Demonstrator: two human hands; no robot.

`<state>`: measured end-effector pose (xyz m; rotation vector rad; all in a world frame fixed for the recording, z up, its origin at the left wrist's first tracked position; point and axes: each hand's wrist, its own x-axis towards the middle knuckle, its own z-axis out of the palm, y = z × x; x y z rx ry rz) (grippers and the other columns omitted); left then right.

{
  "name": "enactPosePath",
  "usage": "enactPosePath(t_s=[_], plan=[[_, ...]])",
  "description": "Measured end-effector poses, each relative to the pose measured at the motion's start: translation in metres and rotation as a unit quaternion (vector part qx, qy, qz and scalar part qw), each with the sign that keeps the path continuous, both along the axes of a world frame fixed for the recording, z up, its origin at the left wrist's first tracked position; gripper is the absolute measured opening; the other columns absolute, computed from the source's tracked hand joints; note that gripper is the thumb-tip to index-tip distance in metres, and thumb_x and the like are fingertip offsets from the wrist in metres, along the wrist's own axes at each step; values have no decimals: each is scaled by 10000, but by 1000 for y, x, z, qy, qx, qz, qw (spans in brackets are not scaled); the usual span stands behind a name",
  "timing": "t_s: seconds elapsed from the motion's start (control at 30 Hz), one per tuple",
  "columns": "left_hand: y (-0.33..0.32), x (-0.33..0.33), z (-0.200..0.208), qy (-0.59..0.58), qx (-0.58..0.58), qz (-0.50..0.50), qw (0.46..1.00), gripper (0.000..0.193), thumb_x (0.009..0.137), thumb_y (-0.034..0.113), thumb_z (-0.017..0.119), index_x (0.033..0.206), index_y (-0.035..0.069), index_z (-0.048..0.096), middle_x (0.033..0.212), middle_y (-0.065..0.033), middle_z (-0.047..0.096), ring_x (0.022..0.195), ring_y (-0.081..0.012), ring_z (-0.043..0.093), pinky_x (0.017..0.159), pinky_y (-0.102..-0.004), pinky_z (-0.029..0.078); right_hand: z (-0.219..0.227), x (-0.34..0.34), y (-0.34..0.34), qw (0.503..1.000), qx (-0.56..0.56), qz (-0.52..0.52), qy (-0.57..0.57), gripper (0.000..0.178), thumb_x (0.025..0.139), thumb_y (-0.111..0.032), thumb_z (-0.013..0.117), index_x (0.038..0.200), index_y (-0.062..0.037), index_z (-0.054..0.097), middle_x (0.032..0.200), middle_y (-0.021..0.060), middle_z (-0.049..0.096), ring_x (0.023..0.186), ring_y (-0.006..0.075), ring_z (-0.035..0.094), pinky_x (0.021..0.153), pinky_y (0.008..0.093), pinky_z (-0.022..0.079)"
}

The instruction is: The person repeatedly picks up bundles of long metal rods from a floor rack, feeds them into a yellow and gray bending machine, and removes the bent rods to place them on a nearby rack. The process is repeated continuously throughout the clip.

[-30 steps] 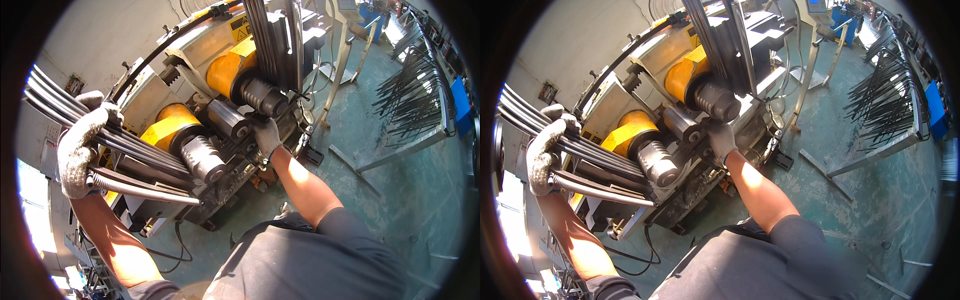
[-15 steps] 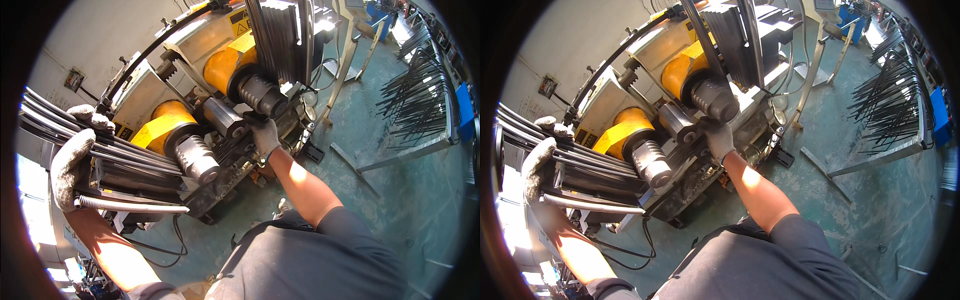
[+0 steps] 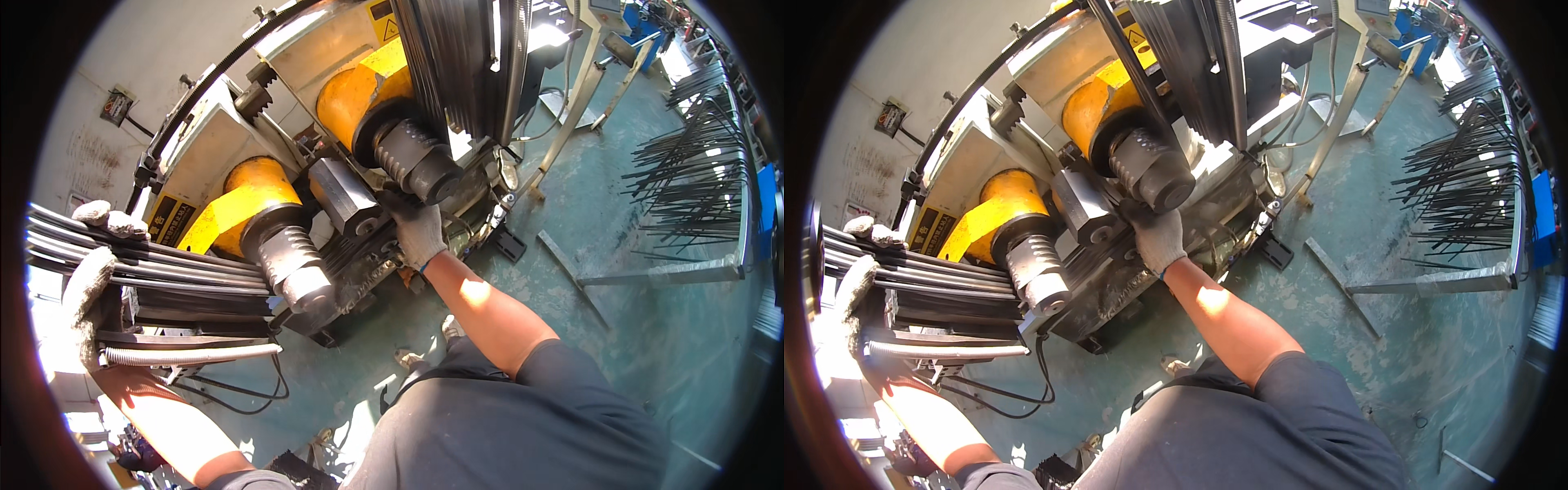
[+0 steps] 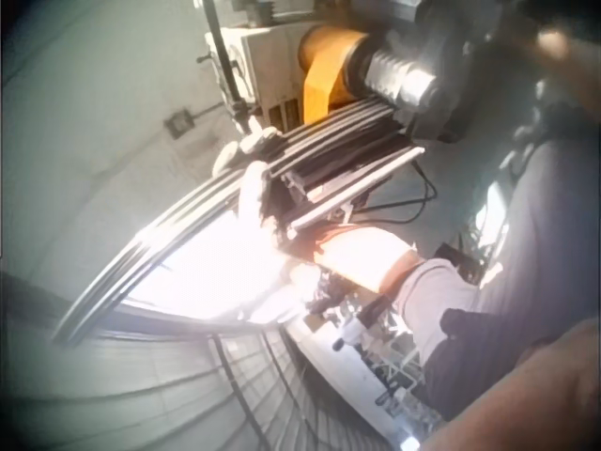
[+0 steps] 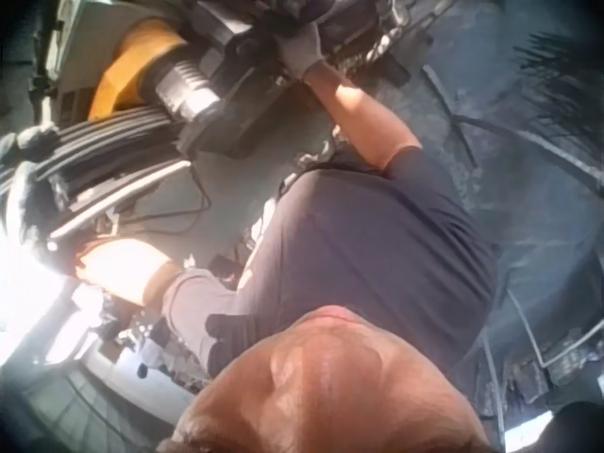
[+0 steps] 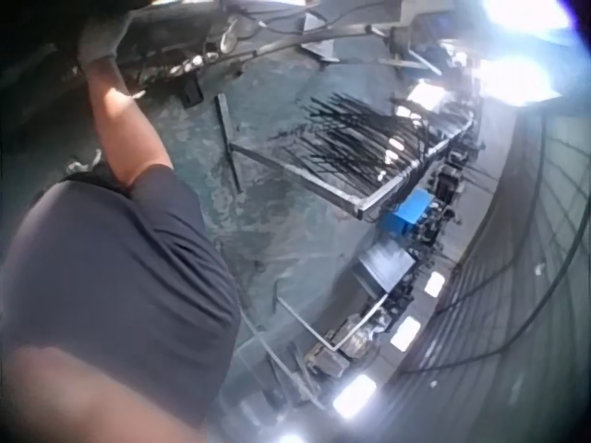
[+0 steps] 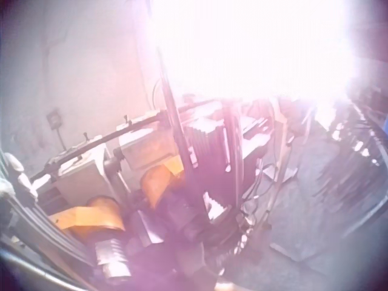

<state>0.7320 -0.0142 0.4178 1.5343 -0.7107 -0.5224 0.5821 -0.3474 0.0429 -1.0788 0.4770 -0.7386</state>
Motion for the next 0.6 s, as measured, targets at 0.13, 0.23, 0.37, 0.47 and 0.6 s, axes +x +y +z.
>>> enactPosePath(t_s=[0.13, 0.23, 0.37, 0.47, 0.6], plan=[[-11, -28, 1, 11, -9, 33, 999, 576, 982, 71, 773, 1516, 83, 556, 1300, -124, 689, 1335, -282, 644, 1282, -498, 463, -1, 1, 3, 1000, 22, -2, -10, 266, 993, -69, 834, 1233, 19, 762, 1118, 74, 797, 1012, 177, 747, 866, 352, 581], [-34, -59, 3, -1, 5, 65, 998, 517, 989, 67, 746, 1477, 87, 577, 1293, -122, 691, 1331, -269, 647, 1276, -476, 476, 10, -6, -1, 997, 67, 48, 2, 290, 987, -63, 837, 1258, 3, 758, 1147, 71, 793, 1041, 178, 739, 887, 352, 574], [-58, -83, 6, -12, 10, 116, 993, 456, 987, 53, 722, 1428, 81, 606, 1260, -120, 695, 1287, -259, 664, 1252, -463, 500, 6, -2, -1, 993, 114, 14, -12, 323, 983, -92, 839, 1283, -7, 753, 1160, 59, 787, 1050, 180, 730, 898, 359, 557], [-49, -96, 14, -57, 35, 145, 987, 411, 991, 37, 710, 1391, 79, 622, 1235, -120, 697, 1237, -253, 681, 1218, -452, 524, 33, -9, 9, 982, 186, 24, -23, 372, 980, -143, 835, 1315, -7, 747, 1179, 57, 778, 1050, 180, 718, 900, 375, 543], [-6, -86, 16, -169, 25, 154, 973, 370, 1032, -27, 666, 1388, 46, 601, 1215, -126, 687, 1196, -247, 685, 1164, -432, 532, 50, -32, 17, 982, 186, 14, -31, 380, 1011, -198, 810, 1336, -11, 750, 1176, 41, 767, 1042, 155, 683, 931, 356, 528]])
